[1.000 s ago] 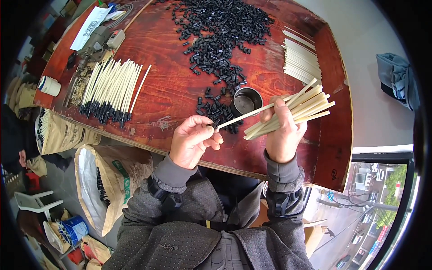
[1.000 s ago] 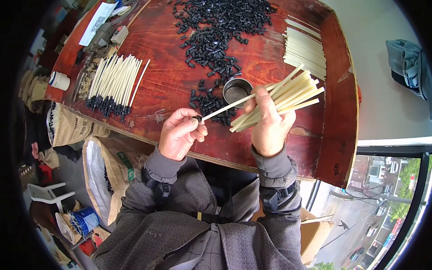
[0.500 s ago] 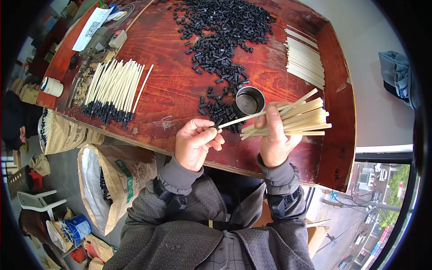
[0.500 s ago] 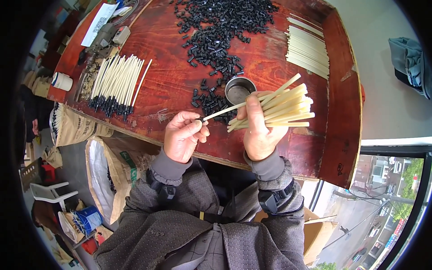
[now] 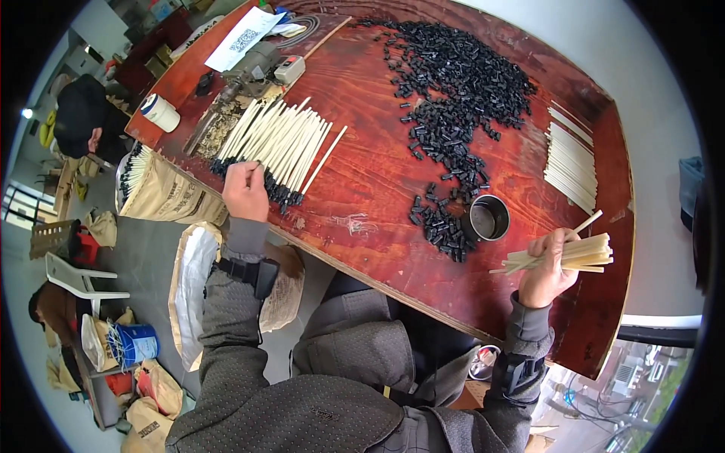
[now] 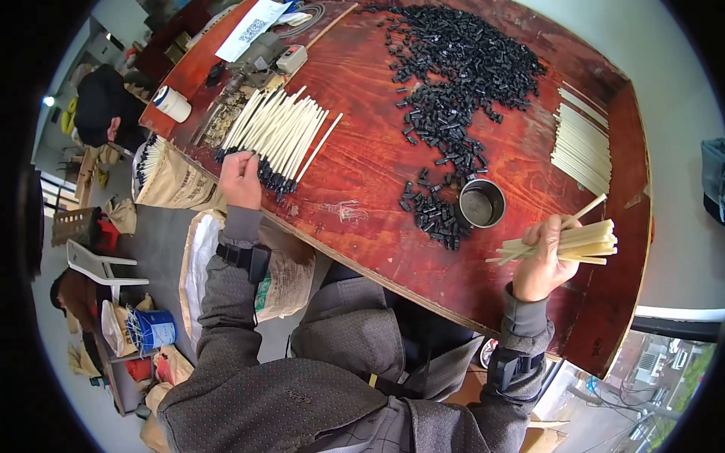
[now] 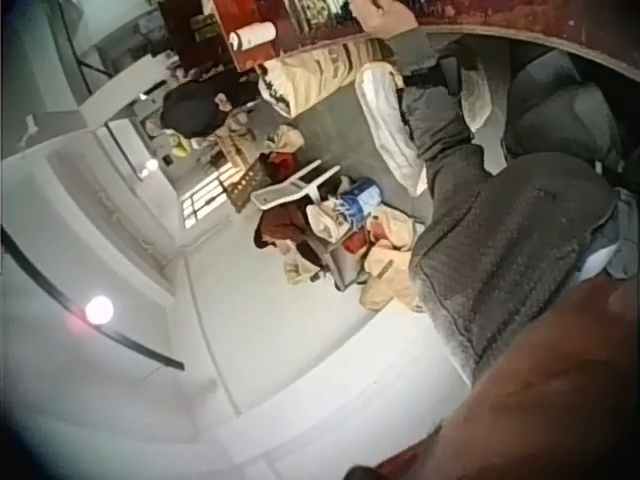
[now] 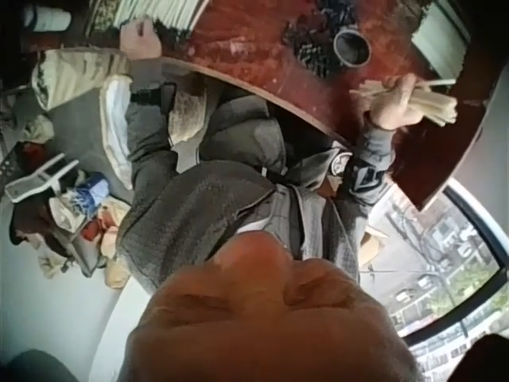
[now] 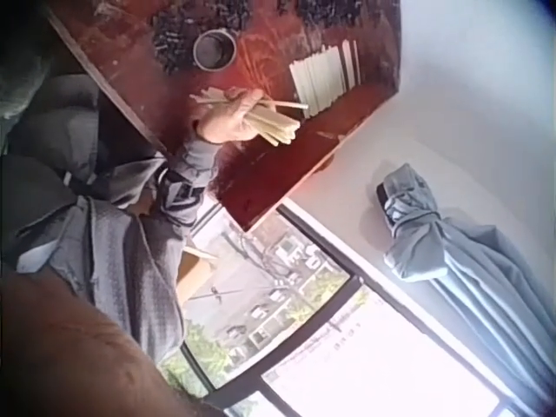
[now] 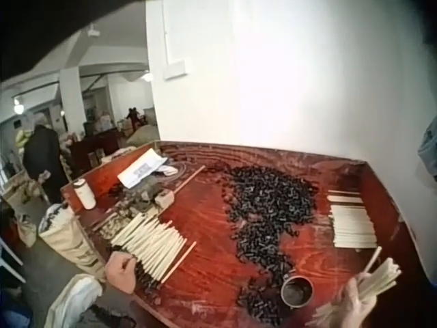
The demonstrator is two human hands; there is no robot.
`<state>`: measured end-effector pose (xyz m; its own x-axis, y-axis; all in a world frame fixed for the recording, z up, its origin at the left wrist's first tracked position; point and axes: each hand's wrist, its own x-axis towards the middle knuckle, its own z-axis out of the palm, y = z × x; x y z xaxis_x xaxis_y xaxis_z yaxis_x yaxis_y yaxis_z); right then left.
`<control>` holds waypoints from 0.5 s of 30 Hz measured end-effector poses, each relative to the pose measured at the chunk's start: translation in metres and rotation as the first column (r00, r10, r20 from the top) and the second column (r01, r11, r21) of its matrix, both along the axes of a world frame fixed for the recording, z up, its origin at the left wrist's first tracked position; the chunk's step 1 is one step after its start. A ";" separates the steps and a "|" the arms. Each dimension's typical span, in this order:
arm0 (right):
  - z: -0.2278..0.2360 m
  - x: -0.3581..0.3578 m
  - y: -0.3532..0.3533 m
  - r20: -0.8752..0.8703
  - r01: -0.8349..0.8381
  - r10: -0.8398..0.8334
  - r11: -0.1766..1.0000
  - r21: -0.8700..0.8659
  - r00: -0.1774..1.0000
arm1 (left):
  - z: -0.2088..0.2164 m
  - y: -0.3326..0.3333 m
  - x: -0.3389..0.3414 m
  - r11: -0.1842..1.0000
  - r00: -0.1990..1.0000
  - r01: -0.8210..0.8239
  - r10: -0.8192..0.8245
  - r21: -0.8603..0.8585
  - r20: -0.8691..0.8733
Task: The person picks up a wooden stick and a black plastic piece, fits the piece onto the end of the stick, and places the assembled item onto a pile. This process is repeated multiple times throughout the video.
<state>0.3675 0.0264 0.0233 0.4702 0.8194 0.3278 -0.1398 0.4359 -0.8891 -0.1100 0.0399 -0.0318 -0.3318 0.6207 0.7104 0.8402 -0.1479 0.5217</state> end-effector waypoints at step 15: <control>-0.006 -0.006 -0.006 0.082 0.071 -0.068 0.997 -0.039 0.994 | 0.019 -0.041 0.153 0.926 0.905 0.377 -0.371 0.013 0.209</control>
